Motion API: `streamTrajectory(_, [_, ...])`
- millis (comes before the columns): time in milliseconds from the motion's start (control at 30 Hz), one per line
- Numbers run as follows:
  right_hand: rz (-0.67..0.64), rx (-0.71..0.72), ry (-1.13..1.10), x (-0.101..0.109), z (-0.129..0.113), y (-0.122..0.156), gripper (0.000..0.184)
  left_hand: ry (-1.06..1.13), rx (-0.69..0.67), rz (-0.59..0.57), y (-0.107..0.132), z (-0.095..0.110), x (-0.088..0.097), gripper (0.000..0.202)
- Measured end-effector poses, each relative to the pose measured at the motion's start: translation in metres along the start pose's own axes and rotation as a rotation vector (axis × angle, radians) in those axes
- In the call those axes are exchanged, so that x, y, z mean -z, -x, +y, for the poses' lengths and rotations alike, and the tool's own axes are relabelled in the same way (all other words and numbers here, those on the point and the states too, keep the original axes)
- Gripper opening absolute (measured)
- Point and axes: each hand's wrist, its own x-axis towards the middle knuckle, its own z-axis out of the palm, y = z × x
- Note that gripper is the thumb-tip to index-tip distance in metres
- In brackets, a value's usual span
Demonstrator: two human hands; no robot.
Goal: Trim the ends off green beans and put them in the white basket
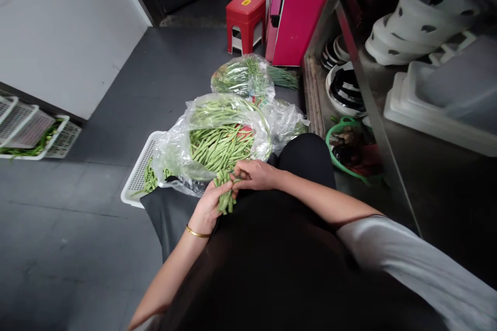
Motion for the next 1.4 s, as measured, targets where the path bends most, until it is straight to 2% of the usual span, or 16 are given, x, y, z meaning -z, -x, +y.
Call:
streamTrajectory(133, [0.034, 0.068, 0.132, 0.012, 0.003, 0.008, 0.031, -0.067, -0.018, 0.012, -0.002, 0.003, -0.002, 0.026])
streamTrajectory(267, [-0.028, 0.139, 0.111, 0.005, 0.002, 0.004, 0.032, -0.103, -0.003, 0.053, -0.003, 0.002, -0.004, 0.026])
streamTrajectory(367, [-0.057, 0.071, -0.233, -0.004, -0.003, 0.0, 0.034, -0.105, -0.024, 0.025, -0.002, 0.0, -0.006, 0.027])
streamTrajectory(500, [-0.157, -0.087, -0.901, -0.01, -0.008, -0.001, 0.04, -0.086, -0.048, -0.152, 0.006, 0.007, -0.008, 0.029])
streamTrajectory(600, [-0.356, -0.137, -0.889, 0.003, 0.002, -0.008, 0.04, -0.067, -0.159, -0.146, 0.022, 0.036, 0.004, 0.029])
streamTrajectory(700, [-0.438, -0.145, -0.305, 0.025, 0.023, -0.024, 0.022, -0.128, -0.428, 0.08, 0.034, 0.088, 0.045, 0.025])
streamTrajectory(800, [-0.229, -0.182, 0.291, 0.041, 0.046, -0.051, 0.02, -0.257, -0.573, 0.474, 0.028, 0.139, 0.112, 0.02])
streamTrajectory(900, [-0.164, -0.279, 0.598, 0.041, 0.066, -0.09, 0.027, -0.257, -0.507, 0.803, 0.001, 0.166, 0.18, 0.024])
streamTrajectory(967, [-0.231, -0.329, 0.716, 0.036, 0.076, -0.117, 0.031, -0.281, -0.387, 0.838, -0.018, 0.171, 0.212, 0.033])
streamTrajectory(1033, [-0.299, -0.342, 0.758, 0.029, 0.084, -0.138, 0.033, -0.318, -0.362, 0.88, -0.028, 0.171, 0.227, 0.038])
streamTrajectory(1100, [-0.325, -0.333, 0.759, 0.026, 0.088, -0.149, 0.031, -0.355, -0.441, 0.914, -0.024, 0.17, 0.223, 0.038])
streamTrajectory(1167, [-0.333, -0.318, 0.763, 0.031, 0.087, -0.146, 0.028, -0.389, -0.547, 0.833, -0.005, 0.168, 0.201, 0.031])
streamTrajectory(1233, [-0.319, -0.295, 0.762, 0.043, 0.081, -0.13, 0.026, -0.436, -0.573, 0.557, 0.021, 0.159, 0.164, 0.022])
streamTrajectory(1300, [-0.276, -0.261, 0.73, 0.057, 0.068, -0.104, 0.024, -0.499, -0.497, 0.239, 0.043, 0.139, 0.117, 0.028])
streamTrajectory(1333, [-0.235, -0.244, 0.697, 0.061, 0.059, -0.089, 0.024, -0.515, -0.428, 0.101, 0.049, 0.124, 0.092, 0.028])
streamTrajectory(1400, [-0.171, -0.24, 0.582, 0.061, 0.04, -0.056, 0.021, -0.496, -0.143, -0.127, 0.047, 0.087, 0.045, 0.029])
